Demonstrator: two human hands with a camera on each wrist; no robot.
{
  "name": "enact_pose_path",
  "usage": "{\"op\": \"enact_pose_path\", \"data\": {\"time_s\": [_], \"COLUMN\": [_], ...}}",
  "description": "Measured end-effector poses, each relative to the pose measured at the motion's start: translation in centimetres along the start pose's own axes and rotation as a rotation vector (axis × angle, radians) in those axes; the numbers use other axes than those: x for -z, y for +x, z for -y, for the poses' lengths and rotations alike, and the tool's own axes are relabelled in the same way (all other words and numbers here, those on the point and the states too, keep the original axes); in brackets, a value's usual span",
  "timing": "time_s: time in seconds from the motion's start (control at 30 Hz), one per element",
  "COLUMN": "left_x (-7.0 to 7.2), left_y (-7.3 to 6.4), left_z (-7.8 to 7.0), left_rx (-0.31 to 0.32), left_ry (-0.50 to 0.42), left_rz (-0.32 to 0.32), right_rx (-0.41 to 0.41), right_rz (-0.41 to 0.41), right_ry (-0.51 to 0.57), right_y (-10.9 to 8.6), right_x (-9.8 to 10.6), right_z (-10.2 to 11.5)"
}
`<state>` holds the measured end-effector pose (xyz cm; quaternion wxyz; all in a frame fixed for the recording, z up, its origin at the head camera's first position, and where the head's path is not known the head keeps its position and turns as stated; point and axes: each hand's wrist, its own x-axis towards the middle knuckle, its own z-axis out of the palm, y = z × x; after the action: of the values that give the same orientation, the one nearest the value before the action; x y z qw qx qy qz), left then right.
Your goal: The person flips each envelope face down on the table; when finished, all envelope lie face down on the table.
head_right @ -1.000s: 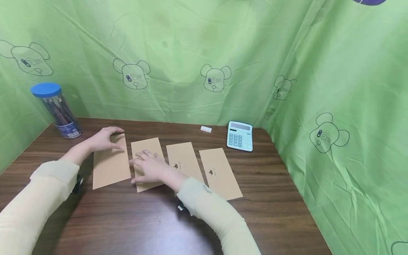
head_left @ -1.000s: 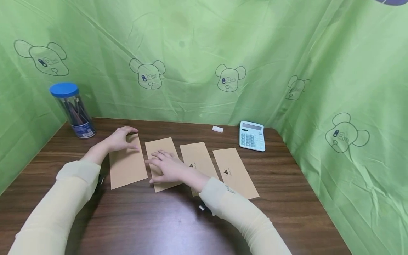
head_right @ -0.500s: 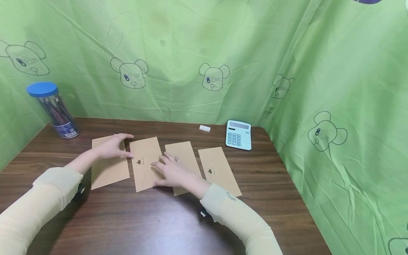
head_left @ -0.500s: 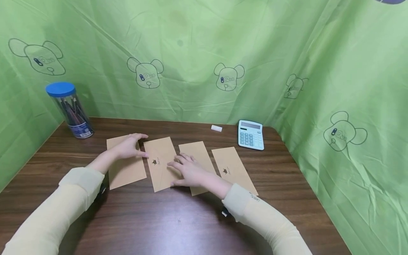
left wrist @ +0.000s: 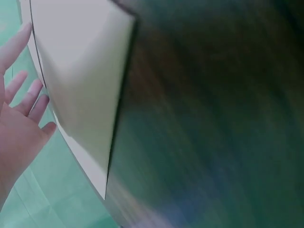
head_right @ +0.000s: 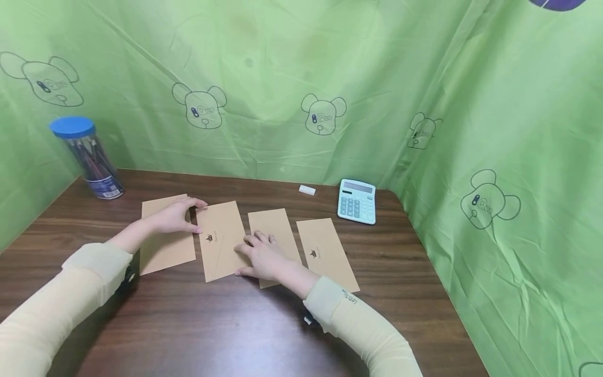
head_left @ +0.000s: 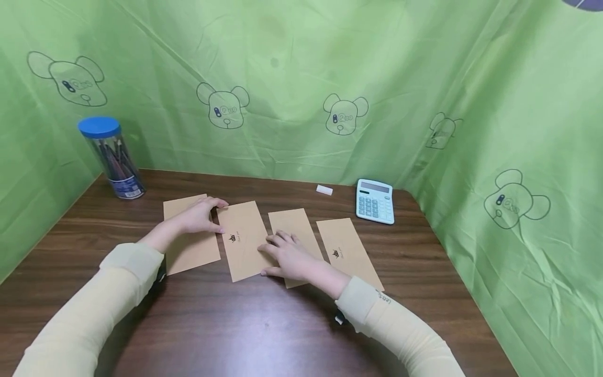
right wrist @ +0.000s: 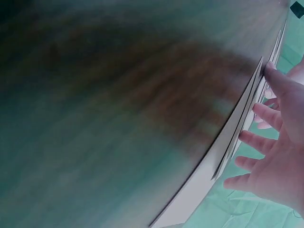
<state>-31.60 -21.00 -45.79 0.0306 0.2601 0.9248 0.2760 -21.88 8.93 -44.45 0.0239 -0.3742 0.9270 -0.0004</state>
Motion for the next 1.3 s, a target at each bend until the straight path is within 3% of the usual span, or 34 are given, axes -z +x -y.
{"op": "enact_pose_path", "data": {"time_s": [0.27, 0.53, 0.63, 0.8, 1.1, 1.3], "left_x": [-0.1, 0.7, 1.1, 1.9, 3.5, 4.5], "left_y": [0.1, 0.3, 0.4, 0.4, 1.2, 1.7], "left_z": [0.3, 0.1, 0.0, -0.4, -0.6, -1.1], "left_rx": [0.034, -0.025, -0.021, 0.001, -0.054, -0.050], "left_ry": [-0.087, -0.157, -0.134, -0.113, -0.073, -0.092], "left_rz": [0.036, 0.047, 0.047, 0.008, -0.047, -0.079], "right_rx": [-0.011, -0.005, -0.007, -0.015, 0.037, 0.096], "right_rz": [0.016, 0.018, 0.026, 0.050, -0.007, -0.039], "right_ry": [0.024, 0.033, 0.038, 0.064, 0.051, 0.152], "right_y": [-0.1, -0.1, -0.1, -0.2, -0.2, -0.3], "right_x": [-0.1, -0.1, 0.0, 0.2, 0.9, 2.2], "right_z": [0.3, 0.4, 0.4, 0.5, 0.2, 0.1]}}
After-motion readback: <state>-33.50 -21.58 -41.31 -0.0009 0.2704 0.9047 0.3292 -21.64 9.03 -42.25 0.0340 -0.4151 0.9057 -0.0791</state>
